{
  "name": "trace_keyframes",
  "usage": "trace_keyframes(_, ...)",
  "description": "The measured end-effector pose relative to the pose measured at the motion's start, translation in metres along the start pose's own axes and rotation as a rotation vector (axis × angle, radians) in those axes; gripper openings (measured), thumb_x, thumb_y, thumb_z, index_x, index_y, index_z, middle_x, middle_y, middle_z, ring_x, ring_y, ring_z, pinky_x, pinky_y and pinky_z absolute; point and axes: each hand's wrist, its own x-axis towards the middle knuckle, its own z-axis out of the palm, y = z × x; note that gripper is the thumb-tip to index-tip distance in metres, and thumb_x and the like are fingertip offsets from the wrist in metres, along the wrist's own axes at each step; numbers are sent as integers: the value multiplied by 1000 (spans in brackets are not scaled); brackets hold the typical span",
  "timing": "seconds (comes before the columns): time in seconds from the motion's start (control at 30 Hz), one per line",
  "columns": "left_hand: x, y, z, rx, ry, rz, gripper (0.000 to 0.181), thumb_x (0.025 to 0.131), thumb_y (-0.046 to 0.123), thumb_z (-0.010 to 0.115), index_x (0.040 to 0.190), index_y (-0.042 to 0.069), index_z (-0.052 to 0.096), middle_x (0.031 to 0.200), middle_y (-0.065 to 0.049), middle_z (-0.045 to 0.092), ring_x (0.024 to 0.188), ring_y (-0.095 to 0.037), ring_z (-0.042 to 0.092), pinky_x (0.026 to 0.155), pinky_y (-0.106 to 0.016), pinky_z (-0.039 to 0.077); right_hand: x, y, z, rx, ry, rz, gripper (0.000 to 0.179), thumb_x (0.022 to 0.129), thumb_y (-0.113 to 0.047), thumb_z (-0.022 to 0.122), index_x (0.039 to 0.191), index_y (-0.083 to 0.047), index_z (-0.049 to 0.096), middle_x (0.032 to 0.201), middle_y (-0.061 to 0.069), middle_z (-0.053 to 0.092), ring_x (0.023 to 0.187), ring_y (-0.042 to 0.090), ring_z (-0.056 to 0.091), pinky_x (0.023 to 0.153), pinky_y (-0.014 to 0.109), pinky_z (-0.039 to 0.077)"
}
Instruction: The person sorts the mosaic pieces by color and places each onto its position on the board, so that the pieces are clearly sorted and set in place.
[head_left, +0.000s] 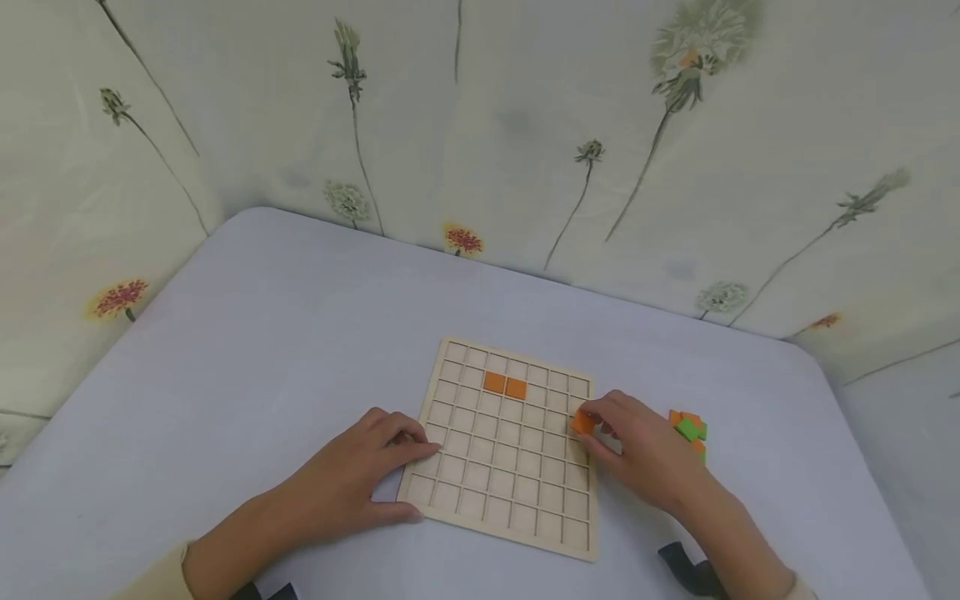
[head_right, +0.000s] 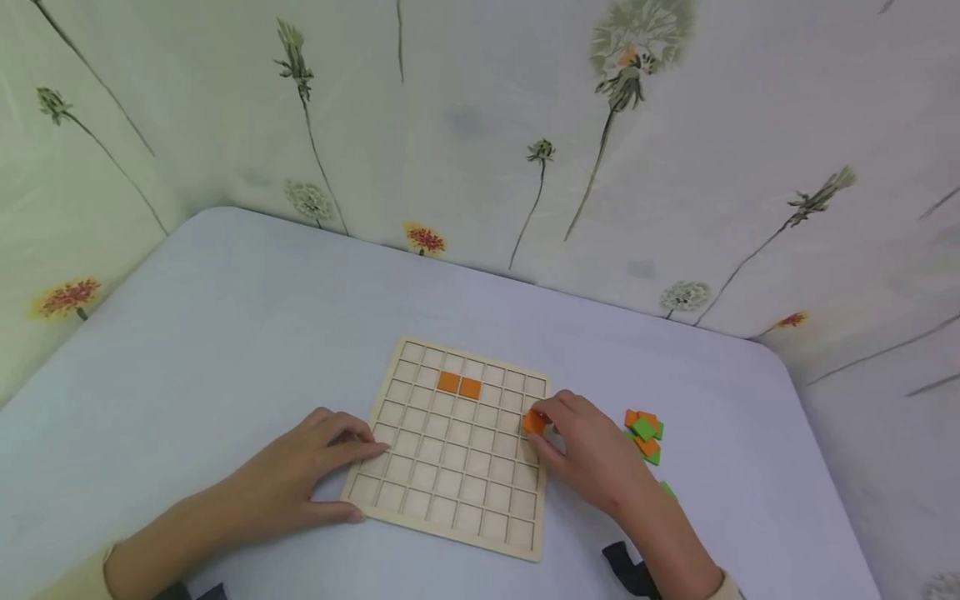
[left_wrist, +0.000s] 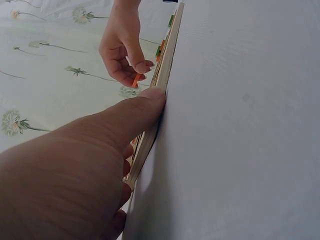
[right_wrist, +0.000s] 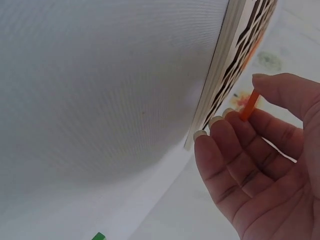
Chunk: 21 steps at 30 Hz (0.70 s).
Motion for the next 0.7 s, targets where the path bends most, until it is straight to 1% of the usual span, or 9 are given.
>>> trace_keyframes(0.17,0,0,0,0,-11,-7,68,87,51,83,145,21,64,137,11,51,123,-9,44,103,-31,46,4,-1,1,-8,-12,8,30,92,-20,82,120,-13,72,106,-8,65,92,11,63,78,33,58)
trace_keyframes(0.27,0,0,-1,1,-15,-12,68,87,51,83,145,21,64,138,11,50,124,-9,44,103,-32,46,7,-3,2,-4,-21,20,32,92,-20,83,121,-12,72,109,-5,67,94,12,64,81,35,58)
trace_keyframes(0.4,0,1,-1,-5,-14,-14,68,86,50,83,145,21,64,138,10,50,124,-9,43,103,-32,46,12,-5,3,6,-37,35,30,93,-21,81,120,-11,72,110,-3,68,97,14,64,84,38,58)
trace_keyframes(0.53,0,2,-2,-4,-14,-15,69,86,50,84,145,21,64,138,10,51,124,-9,43,103,-31,46,16,-5,5,9,-36,11,25,94,-21,80,116,-13,72,107,-5,67,98,14,62,85,38,57)
trace_keyframes(0.7,0,1,-1,1,-18,-19,69,86,50,84,145,21,64,138,11,50,125,-9,43,104,-32,46,23,-4,7,-17,-15,-42,25,95,-24,80,115,-12,72,109,-4,66,101,15,61,87,38,56)
